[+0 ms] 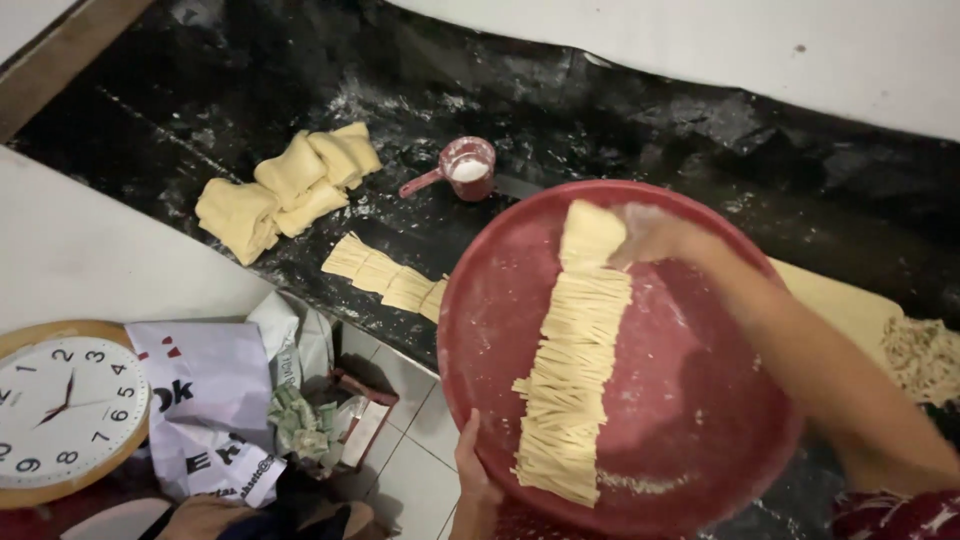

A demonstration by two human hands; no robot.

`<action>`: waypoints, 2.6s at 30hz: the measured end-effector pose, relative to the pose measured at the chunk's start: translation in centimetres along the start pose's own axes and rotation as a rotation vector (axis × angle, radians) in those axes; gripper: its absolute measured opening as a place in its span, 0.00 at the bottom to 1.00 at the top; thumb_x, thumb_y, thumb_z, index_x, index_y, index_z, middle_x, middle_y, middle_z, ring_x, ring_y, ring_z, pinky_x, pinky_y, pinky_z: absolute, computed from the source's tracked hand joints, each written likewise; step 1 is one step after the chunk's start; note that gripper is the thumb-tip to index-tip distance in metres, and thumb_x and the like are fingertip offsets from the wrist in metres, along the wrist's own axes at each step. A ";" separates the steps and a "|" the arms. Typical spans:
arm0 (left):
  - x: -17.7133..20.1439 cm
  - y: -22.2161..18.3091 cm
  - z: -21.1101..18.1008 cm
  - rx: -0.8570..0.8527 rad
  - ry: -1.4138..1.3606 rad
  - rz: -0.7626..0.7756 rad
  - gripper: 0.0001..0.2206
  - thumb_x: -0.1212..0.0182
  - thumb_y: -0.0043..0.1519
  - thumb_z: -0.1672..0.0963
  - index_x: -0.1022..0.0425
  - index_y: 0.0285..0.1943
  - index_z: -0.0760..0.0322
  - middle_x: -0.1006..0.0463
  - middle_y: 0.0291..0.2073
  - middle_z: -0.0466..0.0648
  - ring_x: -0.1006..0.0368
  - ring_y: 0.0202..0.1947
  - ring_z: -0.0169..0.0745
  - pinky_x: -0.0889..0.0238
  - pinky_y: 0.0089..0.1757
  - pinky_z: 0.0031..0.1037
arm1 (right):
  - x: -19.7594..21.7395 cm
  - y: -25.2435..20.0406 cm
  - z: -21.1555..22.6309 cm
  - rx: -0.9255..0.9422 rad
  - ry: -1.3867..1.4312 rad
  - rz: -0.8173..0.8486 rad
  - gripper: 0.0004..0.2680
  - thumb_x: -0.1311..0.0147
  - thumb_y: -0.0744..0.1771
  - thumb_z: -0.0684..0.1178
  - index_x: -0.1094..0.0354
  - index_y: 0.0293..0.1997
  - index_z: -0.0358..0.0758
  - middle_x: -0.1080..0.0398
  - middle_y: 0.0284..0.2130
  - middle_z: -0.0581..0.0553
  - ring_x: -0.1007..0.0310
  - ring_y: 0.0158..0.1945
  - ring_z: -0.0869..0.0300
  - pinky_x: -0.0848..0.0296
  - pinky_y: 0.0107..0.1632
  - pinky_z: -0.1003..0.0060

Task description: Processing freshly made noodles by cutting long strands into smaller portions and gathering them into a bowl.

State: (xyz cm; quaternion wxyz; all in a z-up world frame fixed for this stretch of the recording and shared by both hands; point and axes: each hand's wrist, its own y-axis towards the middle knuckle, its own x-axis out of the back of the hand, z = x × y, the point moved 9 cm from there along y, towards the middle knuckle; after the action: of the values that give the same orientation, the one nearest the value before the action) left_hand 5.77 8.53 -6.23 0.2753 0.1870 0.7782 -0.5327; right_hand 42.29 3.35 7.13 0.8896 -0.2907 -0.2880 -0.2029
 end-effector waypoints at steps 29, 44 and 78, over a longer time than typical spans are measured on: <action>3.4 -0.4 -4.1 -0.202 0.002 0.025 0.26 0.47 0.61 0.53 0.32 0.68 0.72 0.25 0.56 0.63 0.30 0.54 0.65 0.36 0.55 0.52 | 0.7 0.2 -0.9 -0.188 0.000 -0.062 0.11 0.45 0.70 0.55 0.27 0.48 0.38 0.22 0.39 0.36 0.20 0.39 0.53 0.22 0.37 0.64; -4.7 -21.3 -8.1 -2.214 0.689 -0.714 0.14 0.42 0.70 0.55 0.28 0.52 0.79 0.21 0.39 0.65 0.22 0.37 0.61 0.27 0.41 0.38 | -21.6 -7.1 -26.7 -0.159 -0.127 -0.392 0.44 0.44 0.56 0.78 0.58 0.77 0.50 0.52 0.72 0.34 0.56 0.74 0.38 0.50 0.69 0.33; 6.5 10.4 -32.2 -0.481 0.238 -0.106 0.23 0.47 0.63 0.51 0.29 0.65 0.68 0.22 0.53 0.56 0.26 0.51 0.56 0.32 0.53 0.45 | -38.0 -8.8 -30.5 -0.799 -0.215 -0.405 0.25 0.48 0.65 0.59 0.49 0.70 0.48 0.27 0.58 0.34 0.25 0.57 0.38 0.40 0.64 0.32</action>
State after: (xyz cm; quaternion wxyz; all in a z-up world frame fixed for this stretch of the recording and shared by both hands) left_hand -0.57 42.30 -8.83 0.1901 0.1365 0.9180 -0.3203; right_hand 21.09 -15.27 -33.59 0.6153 -0.5679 -0.3290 -0.4366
